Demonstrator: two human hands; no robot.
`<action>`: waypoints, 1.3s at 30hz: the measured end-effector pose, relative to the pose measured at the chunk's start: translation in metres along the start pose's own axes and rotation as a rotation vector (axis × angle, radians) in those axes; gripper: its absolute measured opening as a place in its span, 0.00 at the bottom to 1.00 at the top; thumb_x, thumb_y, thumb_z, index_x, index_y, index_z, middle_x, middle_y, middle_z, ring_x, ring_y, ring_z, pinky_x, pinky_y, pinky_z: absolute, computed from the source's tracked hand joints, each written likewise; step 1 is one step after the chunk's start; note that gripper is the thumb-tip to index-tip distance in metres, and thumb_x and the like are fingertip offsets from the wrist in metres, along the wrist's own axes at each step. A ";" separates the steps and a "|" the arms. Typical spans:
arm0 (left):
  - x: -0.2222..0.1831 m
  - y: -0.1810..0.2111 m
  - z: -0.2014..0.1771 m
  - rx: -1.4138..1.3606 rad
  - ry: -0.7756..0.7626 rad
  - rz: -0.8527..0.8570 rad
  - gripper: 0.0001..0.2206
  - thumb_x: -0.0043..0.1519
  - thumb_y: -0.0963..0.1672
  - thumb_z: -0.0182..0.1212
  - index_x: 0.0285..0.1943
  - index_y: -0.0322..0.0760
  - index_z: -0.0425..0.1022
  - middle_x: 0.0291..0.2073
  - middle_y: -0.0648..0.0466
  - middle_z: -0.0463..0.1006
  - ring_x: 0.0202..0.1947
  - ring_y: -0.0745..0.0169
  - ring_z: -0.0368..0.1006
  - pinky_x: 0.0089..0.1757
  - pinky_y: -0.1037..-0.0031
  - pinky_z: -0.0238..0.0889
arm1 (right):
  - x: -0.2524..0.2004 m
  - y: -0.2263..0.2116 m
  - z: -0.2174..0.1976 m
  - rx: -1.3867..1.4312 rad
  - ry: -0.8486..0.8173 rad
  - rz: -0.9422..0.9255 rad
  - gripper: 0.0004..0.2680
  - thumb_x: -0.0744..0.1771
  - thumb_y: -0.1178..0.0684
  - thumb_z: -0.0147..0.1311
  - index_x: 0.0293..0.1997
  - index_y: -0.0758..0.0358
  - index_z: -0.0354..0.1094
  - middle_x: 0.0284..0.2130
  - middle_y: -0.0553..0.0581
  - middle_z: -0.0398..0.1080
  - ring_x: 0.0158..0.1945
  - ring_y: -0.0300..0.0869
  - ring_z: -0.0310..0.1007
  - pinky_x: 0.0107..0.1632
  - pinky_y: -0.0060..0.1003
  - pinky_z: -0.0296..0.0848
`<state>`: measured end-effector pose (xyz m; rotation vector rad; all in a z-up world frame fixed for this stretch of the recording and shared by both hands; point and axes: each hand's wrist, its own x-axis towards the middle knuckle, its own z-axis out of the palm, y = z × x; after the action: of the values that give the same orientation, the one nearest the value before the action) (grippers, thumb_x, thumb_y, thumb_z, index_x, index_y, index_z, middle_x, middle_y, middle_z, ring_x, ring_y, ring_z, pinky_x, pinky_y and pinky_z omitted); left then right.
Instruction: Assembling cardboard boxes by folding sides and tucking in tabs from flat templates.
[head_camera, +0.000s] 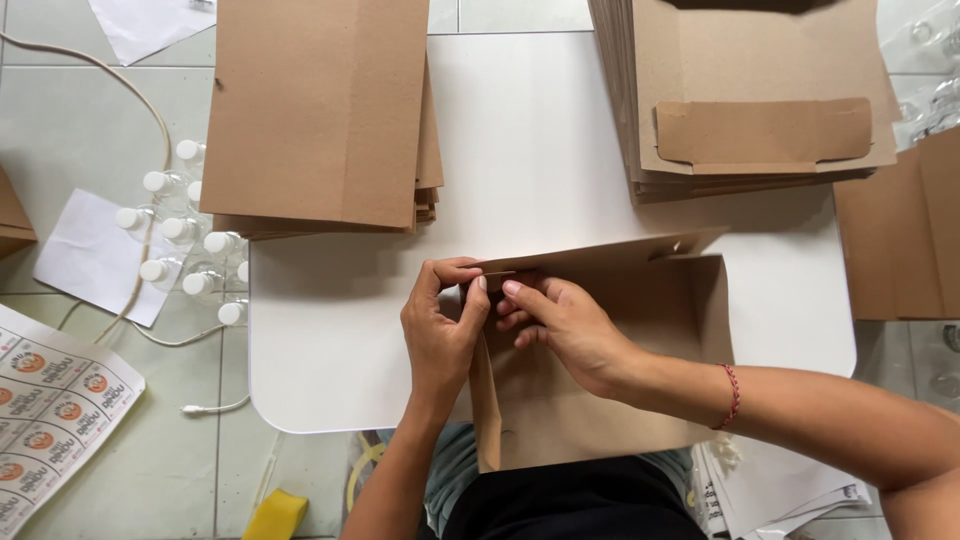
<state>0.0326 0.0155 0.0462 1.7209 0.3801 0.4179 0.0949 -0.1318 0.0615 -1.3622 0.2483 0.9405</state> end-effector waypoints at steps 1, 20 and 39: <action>0.001 0.000 0.000 0.000 -0.001 -0.002 0.04 0.63 0.44 0.63 0.41 0.39 0.76 0.41 0.49 0.83 0.44 0.53 0.80 0.50 0.59 0.70 | 0.003 0.003 0.001 -0.005 0.012 -0.010 0.13 0.70 0.49 0.54 0.51 0.73 0.69 0.38 0.62 0.76 0.41 0.44 0.79 0.36 0.30 0.77; -0.002 0.015 0.006 -0.017 -0.023 -0.013 0.07 0.65 0.42 0.58 0.50 0.40 0.68 0.40 0.53 0.85 0.46 0.54 0.80 0.53 0.60 0.65 | 0.013 0.016 0.002 -0.155 -0.004 -0.104 0.11 0.70 0.53 0.53 0.49 0.75 0.70 0.23 0.60 0.73 0.29 0.43 0.78 0.28 0.32 0.78; 0.003 0.043 -0.025 0.052 0.151 0.159 0.16 0.69 0.47 0.57 0.63 0.39 0.67 0.58 0.48 0.77 0.62 0.56 0.71 0.61 0.64 0.60 | -0.053 -0.080 -0.087 -1.133 0.047 -0.949 0.07 0.67 0.57 0.56 0.48 0.53 0.77 0.37 0.51 0.79 0.43 0.48 0.78 0.48 0.41 0.77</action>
<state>0.0242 0.0305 0.0927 1.7824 0.3665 0.6607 0.1479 -0.2263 0.1328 -2.1876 -0.9821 0.1615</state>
